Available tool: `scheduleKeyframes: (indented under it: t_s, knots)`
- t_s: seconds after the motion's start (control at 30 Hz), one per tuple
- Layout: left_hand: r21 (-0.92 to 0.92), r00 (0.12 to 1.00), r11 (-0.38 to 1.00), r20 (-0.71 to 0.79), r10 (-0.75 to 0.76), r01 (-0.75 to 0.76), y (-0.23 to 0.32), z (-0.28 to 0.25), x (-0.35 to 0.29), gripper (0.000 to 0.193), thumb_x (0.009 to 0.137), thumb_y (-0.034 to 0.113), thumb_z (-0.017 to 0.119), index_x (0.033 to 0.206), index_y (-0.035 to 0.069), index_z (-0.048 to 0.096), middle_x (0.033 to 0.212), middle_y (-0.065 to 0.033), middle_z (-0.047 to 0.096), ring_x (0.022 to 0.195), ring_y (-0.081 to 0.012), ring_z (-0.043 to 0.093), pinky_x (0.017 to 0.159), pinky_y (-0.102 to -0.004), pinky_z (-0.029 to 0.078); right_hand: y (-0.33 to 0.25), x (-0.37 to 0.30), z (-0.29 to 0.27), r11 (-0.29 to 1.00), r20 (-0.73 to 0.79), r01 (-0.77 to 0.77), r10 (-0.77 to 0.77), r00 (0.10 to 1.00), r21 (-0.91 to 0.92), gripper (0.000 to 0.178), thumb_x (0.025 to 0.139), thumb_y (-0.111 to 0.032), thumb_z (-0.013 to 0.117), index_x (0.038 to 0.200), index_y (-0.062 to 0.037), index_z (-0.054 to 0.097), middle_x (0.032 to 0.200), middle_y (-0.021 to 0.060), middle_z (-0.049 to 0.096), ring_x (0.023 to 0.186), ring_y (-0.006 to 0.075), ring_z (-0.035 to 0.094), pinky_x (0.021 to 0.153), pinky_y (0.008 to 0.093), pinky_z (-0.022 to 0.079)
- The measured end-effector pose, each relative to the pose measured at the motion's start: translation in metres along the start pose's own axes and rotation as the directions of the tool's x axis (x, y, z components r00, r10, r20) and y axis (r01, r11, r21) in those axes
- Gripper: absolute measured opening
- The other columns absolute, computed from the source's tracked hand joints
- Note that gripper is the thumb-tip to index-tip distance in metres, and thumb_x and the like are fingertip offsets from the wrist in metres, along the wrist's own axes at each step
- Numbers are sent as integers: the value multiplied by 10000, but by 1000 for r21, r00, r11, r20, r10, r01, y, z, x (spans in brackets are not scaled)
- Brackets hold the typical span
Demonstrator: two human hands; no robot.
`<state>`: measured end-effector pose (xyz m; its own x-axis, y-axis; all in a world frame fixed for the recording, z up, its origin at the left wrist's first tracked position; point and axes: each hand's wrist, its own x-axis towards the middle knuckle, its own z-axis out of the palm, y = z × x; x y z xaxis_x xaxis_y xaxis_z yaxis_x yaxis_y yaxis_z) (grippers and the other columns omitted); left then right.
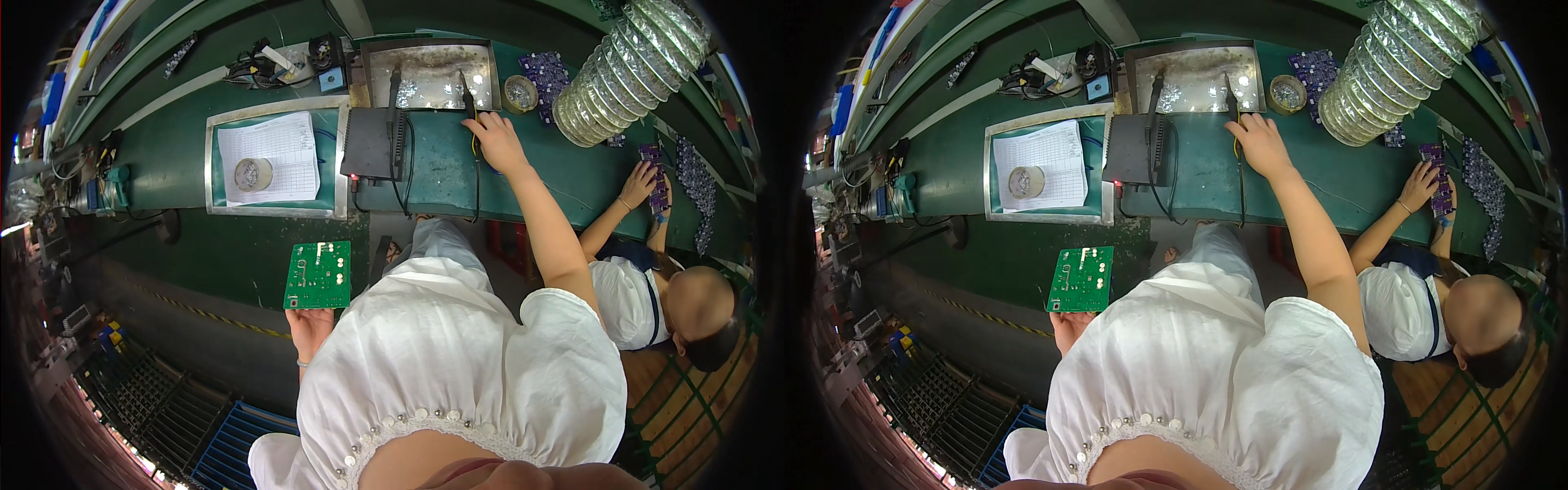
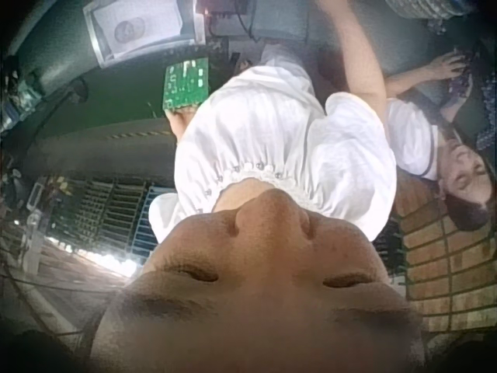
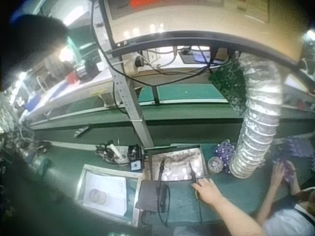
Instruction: The person tests a circuit board at a workbench, carries it to another workstation, and solders components on the board using a soldering iron and solder wire.
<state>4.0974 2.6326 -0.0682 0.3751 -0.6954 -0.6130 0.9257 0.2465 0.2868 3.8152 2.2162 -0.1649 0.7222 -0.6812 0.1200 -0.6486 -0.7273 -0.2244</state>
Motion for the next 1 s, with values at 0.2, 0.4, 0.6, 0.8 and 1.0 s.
scheduleKeyframes:
  t_s: [0.2, 0.4, 0.6, 0.8, 1.0]
  knots:
    - [46, 998, 998, -55, 35, -32, 0, -3, 2, 289, 997, 297, 409, 1070, 86, 593, 1139, -49, 636, 1049, -198, 590, 923, -390, 482, -9, -12, -16, 996, -1, -88, 88, 996, 31, 445, 793, -14, 527, 1212, -157, 576, 971, 54, 556, 962, 244, 523, 813, 369, 395]
    - [19, 998, 999, -47, 38, -38, -3, -3, 4, 285, 994, 313, 420, 1065, 96, 590, 1115, -34, 634, 1017, -176, 591, 895, -371, 489, -37, -11, -25, 993, -122, -87, 96, 988, 76, 444, 767, 5, 542, 1183, -142, 591, 948, 57, 554, 950, 247, 525, 825, 381, 399]
    - [40, 998, 998, -13, 57, -57, -11, 7, 1, 300, 1000, 317, 409, 1095, 94, 585, 1155, -38, 622, 1057, -189, 579, 919, -381, 480, -72, 7, -22, 979, -93, 104, -88, 992, 177, 430, 755, -12, 570, 1166, -132, 595, 949, 57, 554, 959, 247, 523, 843, 391, 400]
    - [26, 989, 995, -113, 100, -98, -16, 14, -6, 362, 1002, 342, 395, 1213, 88, 542, 1275, -72, 565, 1163, -240, 540, 1001, -445, 436, -68, 13, -19, 974, -121, 65, -39, 992, 216, 343, 806, -60, 595, 1142, -131, 598, 910, 52, 560, 924, 246, 531, 833, 392, 404]
    - [13, 992, 993, -46, 115, -115, -23, 16, -15, 382, 997, 354, 402, 1226, 78, 534, 1288, -71, 556, 1172, -245, 536, 1009, -442, 434, -74, 33, -14, 972, -109, 96, -74, 991, 215, 311, 837, -94, 601, 1145, -134, 598, 899, 52, 571, 923, 250, 542, 824, 384, 409]
